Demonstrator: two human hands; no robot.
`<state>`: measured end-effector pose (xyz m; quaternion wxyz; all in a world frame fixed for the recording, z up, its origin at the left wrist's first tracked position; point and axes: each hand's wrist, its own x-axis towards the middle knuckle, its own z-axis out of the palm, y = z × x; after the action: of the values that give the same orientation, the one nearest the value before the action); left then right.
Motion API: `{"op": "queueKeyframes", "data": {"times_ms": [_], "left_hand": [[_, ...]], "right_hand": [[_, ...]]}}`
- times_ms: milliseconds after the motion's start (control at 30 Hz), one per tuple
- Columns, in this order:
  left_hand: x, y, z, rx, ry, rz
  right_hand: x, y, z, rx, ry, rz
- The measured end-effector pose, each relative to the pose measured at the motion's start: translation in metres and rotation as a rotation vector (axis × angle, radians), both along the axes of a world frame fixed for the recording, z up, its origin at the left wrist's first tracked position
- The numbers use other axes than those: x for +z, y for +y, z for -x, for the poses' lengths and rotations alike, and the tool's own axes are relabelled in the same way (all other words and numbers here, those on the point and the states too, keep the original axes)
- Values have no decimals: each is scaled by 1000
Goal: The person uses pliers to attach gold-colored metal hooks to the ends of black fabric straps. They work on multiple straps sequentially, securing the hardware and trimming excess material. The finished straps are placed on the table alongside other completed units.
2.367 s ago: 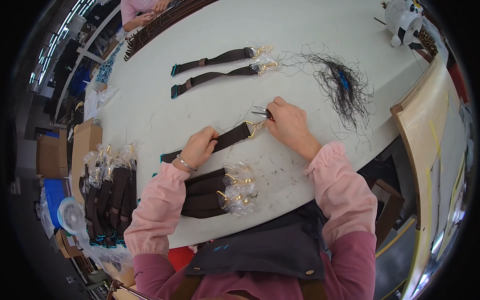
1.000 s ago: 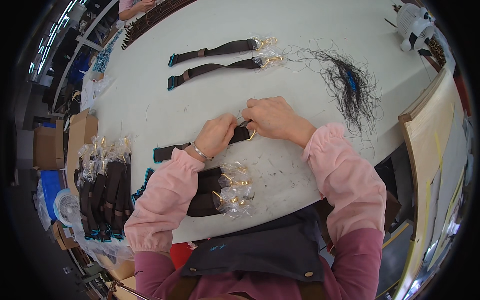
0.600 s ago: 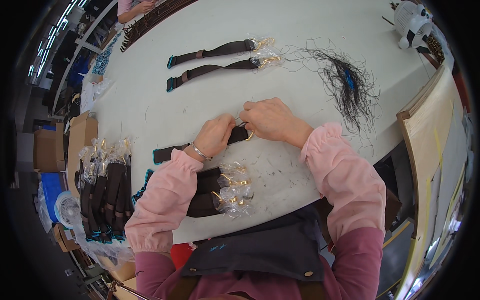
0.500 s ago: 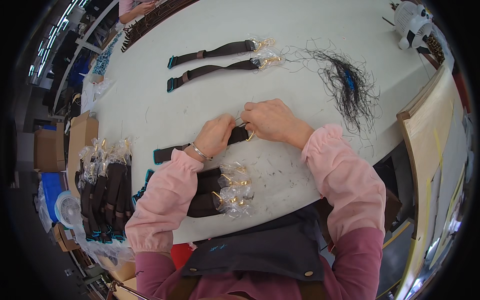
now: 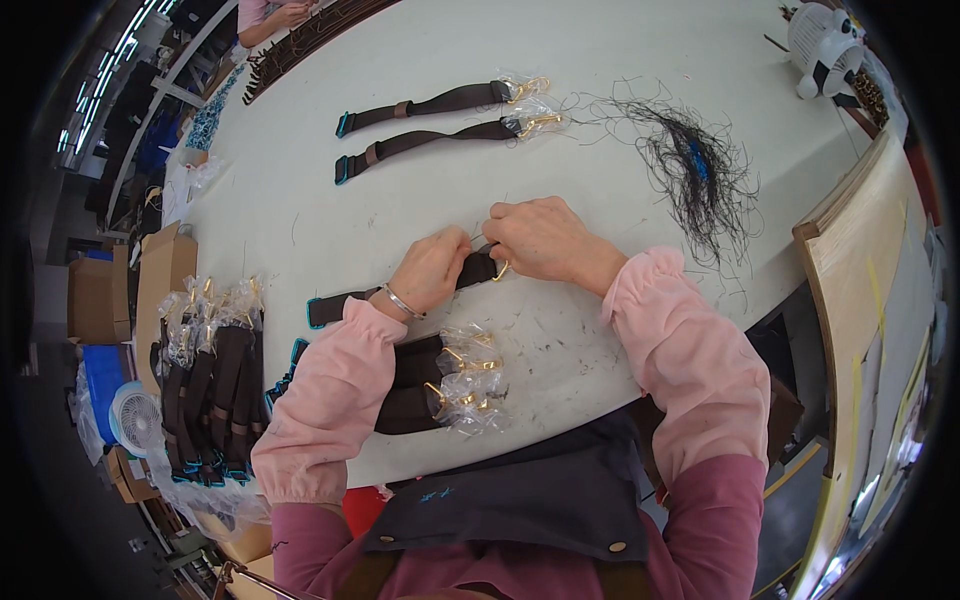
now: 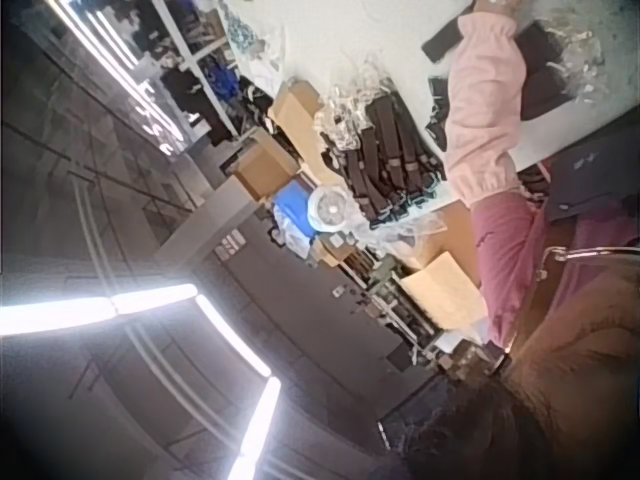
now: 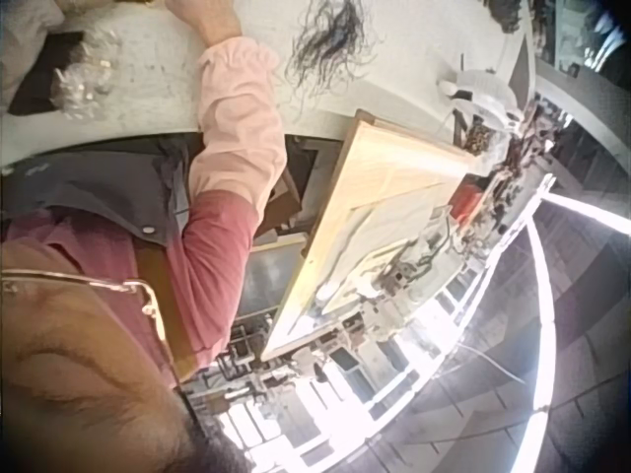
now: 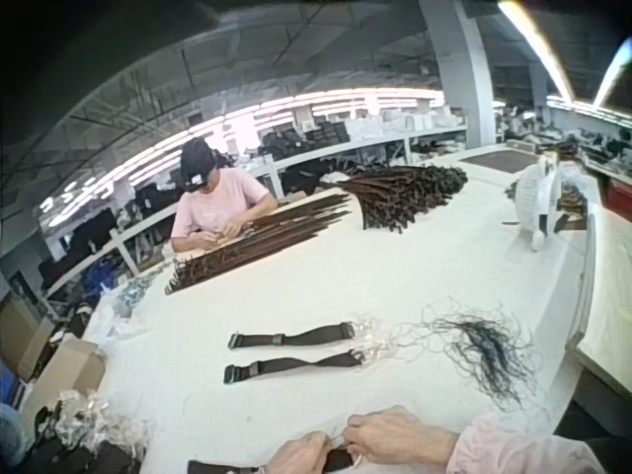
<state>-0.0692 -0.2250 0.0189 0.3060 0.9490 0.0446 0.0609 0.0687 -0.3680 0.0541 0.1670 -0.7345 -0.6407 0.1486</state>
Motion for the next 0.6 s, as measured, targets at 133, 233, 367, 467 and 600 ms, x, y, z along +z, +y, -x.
{"op": "queueKeyframes", "data": {"times_ms": [133,233,367,467,600], "left_hand": [[1,0,0,5,11,3],[1,0,-1,9,18,8],[1,0,-1,12,20,11],[0,2,0,6,8,20],[1,1,0,42,38,51]], "right_hand": [[-1,-1,1,7,-20,-15],[-2,0,1,9,-26,-21],[-2,-1,1,13,-19,-36],[-4,-1,0,-4,1,-21],[1,-1,4,-15,-2,-19]]}}
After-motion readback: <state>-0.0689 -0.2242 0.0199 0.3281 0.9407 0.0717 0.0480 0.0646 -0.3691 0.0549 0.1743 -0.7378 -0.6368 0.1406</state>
